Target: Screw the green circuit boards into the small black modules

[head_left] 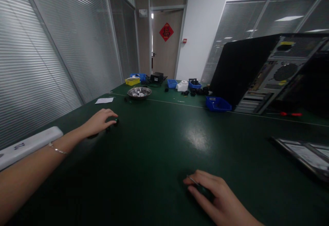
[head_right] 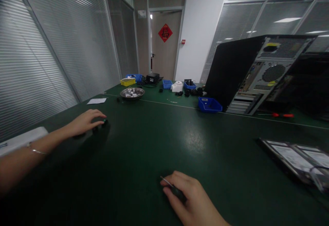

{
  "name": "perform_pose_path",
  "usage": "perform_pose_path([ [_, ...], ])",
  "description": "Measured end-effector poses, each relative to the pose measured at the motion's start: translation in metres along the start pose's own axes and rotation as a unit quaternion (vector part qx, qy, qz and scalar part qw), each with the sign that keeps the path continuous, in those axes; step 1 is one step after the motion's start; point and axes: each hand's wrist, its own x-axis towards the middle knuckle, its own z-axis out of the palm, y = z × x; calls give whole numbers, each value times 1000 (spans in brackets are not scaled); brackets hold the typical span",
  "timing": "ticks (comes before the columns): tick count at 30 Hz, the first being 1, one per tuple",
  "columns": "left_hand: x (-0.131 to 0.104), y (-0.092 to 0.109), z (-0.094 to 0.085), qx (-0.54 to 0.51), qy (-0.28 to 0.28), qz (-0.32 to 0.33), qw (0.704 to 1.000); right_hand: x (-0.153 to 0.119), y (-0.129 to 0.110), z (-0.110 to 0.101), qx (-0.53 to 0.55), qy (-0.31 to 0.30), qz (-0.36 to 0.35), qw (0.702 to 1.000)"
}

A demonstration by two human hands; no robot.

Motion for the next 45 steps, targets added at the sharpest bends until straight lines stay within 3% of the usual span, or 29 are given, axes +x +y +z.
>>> perform_pose_path([
  [6, 16, -5, -4, -16, -47, 18, 999, 1, 2, 0, 7, 3, -13, 1000],
  [18, 19, -1, -15, -29, -94, -29, 995, 2, -1, -1, 12, 8, -10, 1000],
  [35, 14, -1, -19, -50, -82, -14, 995, 0, -1, -1, 3, 24, -29, 999],
  [45, 18, -18, -18, -90, -94, 13, 991, 0, -2, -2, -2, 25, -26, 999],
])
